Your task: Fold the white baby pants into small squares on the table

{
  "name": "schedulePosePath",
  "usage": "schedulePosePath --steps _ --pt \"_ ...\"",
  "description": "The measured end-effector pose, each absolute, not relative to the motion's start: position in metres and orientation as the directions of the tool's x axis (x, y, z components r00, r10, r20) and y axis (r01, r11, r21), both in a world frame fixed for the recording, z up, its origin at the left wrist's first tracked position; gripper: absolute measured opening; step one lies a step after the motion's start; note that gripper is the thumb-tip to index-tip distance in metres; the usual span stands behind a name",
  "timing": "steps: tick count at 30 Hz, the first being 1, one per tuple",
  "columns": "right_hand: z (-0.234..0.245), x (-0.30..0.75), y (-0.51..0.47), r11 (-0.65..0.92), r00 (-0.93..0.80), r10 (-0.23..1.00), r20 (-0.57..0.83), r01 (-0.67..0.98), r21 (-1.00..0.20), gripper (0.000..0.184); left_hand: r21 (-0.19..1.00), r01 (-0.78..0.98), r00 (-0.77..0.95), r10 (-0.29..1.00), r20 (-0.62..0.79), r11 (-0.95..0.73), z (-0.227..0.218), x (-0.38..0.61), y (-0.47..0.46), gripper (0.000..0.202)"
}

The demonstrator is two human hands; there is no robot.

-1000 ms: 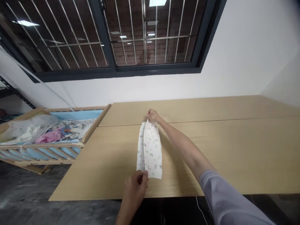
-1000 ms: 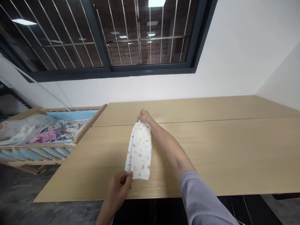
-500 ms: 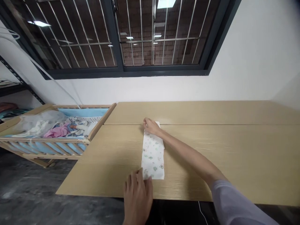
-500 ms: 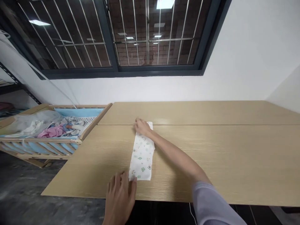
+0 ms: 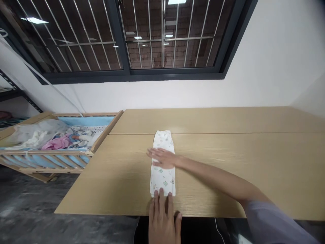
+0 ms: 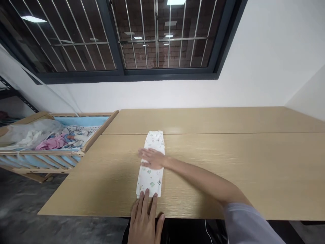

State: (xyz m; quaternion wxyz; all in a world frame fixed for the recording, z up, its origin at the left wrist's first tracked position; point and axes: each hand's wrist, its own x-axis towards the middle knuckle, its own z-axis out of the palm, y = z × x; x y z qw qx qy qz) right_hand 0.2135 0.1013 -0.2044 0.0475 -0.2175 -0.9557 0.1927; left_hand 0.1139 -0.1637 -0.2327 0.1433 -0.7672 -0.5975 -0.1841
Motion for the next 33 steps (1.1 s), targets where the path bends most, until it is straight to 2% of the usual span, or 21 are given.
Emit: schedulePosePath --steps 4,7,12,15,17,19,22,23,25,27,28,30,32,33 --pt "-0.206 0.212 0.186 0.728 -0.757 0.652 0.042 0.609 -0.313 0.069 -0.025 0.971 0.221 0.860 0.459 -0.236 -0.228 0.111 -0.164 0.058" --pt "-0.209 0.213 0.219 0.700 -0.715 0.696 0.061 0.658 -0.278 0.068 -0.036 0.970 0.227 0.850 0.476 -0.240 -0.231 0.112 -0.165 0.060" --pt "-0.203 0.213 0.213 0.723 -0.743 0.669 0.025 0.643 -0.253 0.070 -0.018 0.969 0.221 0.833 0.507 -0.246 -0.231 0.112 -0.166 0.061" --pt "-0.185 0.217 0.171 0.769 -0.763 0.629 0.145 0.585 -0.256 0.068 0.061 0.955 0.221 0.830 0.512 -0.292 -0.220 0.101 -0.156 0.052" --pt "-0.170 0.224 0.129 0.797 -0.768 0.599 0.227 0.546 -0.257 0.057 0.135 0.941 0.208 0.846 0.490 -0.310 -0.209 0.087 -0.142 0.041" --pt "-0.156 0.237 0.079 0.804 -0.795 0.576 0.191 0.507 -0.311 0.046 0.183 0.921 0.227 0.857 0.463 -0.343 -0.199 0.072 -0.129 0.033" --pt "-0.147 0.264 0.006 0.804 -0.853 0.514 0.092 0.442 -0.398 0.047 0.166 0.865 0.357 0.813 0.459 -0.473 -0.195 0.054 -0.119 0.029" --pt "-0.149 0.274 -0.016 0.810 -0.861 0.501 0.085 0.433 -0.396 0.048 0.146 0.848 0.397 0.793 0.462 -0.510 -0.197 0.050 -0.120 0.031" --pt "-0.161 0.290 -0.055 0.826 -0.860 0.501 0.095 0.442 -0.350 0.063 0.111 0.824 0.450 0.762 0.466 -0.555 -0.205 0.046 -0.128 0.043" --pt "-0.181 0.301 -0.087 0.839 -0.843 0.519 0.144 0.470 -0.274 0.075 0.105 0.811 0.459 0.738 0.495 -0.575 -0.212 0.045 -0.141 0.046" --pt "-0.193 0.304 -0.100 0.850 -0.835 0.517 0.191 0.473 -0.231 0.073 0.112 0.802 0.460 0.727 0.510 -0.586 -0.215 0.044 -0.148 0.039" --pt "-0.211 0.306 -0.119 0.871 -0.809 0.491 0.324 0.467 -0.154 0.056 0.132 0.773 0.480 0.707 0.519 -0.621 -0.214 0.043 -0.158 0.023" --pt "-0.215 0.305 -0.131 0.879 -0.766 0.469 0.439 0.452 -0.150 0.047 0.168 0.718 0.536 0.691 0.485 -0.675 -0.205 0.042 -0.165 0.028" --pt "-0.209 0.305 -0.133 0.869 -0.742 0.492 0.455 0.449 -0.206 0.046 0.204 0.686 0.563 0.687 0.459 -0.699 -0.198 0.041 -0.166 0.032"
